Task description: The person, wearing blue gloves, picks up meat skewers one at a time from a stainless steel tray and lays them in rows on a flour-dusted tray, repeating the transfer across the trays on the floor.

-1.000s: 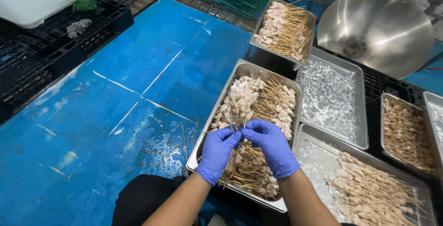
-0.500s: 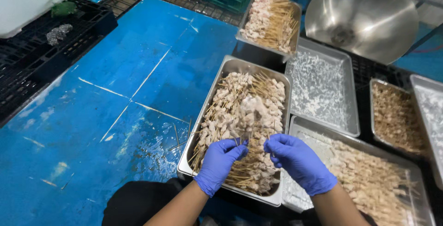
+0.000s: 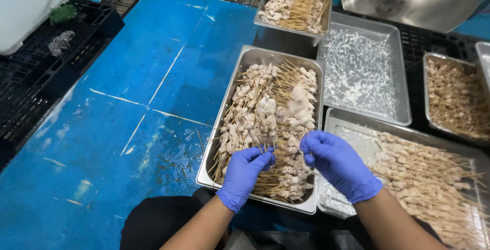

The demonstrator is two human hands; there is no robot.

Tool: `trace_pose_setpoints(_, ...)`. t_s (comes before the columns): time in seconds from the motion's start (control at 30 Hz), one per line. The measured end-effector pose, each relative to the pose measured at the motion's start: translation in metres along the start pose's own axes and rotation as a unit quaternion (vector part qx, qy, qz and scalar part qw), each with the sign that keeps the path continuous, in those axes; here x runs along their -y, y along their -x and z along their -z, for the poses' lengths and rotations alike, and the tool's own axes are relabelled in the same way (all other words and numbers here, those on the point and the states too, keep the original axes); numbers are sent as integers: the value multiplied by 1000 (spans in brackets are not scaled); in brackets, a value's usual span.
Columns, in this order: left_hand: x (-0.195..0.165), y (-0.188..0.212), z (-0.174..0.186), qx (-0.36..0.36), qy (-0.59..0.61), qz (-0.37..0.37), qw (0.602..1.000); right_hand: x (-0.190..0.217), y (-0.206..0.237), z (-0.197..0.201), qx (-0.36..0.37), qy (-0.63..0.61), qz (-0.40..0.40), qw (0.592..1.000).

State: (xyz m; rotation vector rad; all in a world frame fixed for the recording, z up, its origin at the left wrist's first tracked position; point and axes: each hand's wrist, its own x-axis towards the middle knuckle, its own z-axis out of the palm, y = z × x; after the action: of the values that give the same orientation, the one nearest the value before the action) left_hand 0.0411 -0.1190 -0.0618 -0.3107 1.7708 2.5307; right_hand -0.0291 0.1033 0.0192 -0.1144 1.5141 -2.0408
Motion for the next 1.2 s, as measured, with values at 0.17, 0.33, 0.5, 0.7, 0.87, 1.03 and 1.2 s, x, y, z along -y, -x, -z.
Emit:
trace_pose_setpoints(0.17, 1, 5, -1, -1, 37, 14, 999, 6, -2, 2, -109, 86, -21, 990)
trace_pose_setpoints(0.33, 7, 7, -4, -1, 0, -1, 1000, -39, -8, -22, -105, 150, 19, 983)
trace_pose_setpoints(0.5, 18, 8, -4, -12, -165, -115, 979, -72, -15, -30, -97, 147, 67, 982)
trace_pose_setpoints(0.7, 13, 10, -5, -41, -150, -96, 983, -55, -11, -32, -78, 204, 3, 976)
trace_pose_setpoints(0.87, 6, 7, -9, -52, 6, 11, 999, -18, 4, -22, -61, 183, -78, 978)
trace_pose_setpoints(1.03, 7, 0, -7, -57, 24, 36, 997, -9, 4, -18, -46, 100, -103, 989)
trace_pose_setpoints(1.2, 6, -3, -1, -40, 12, 46, 998, -2, 9, -7, 41, -42, -124, 991)
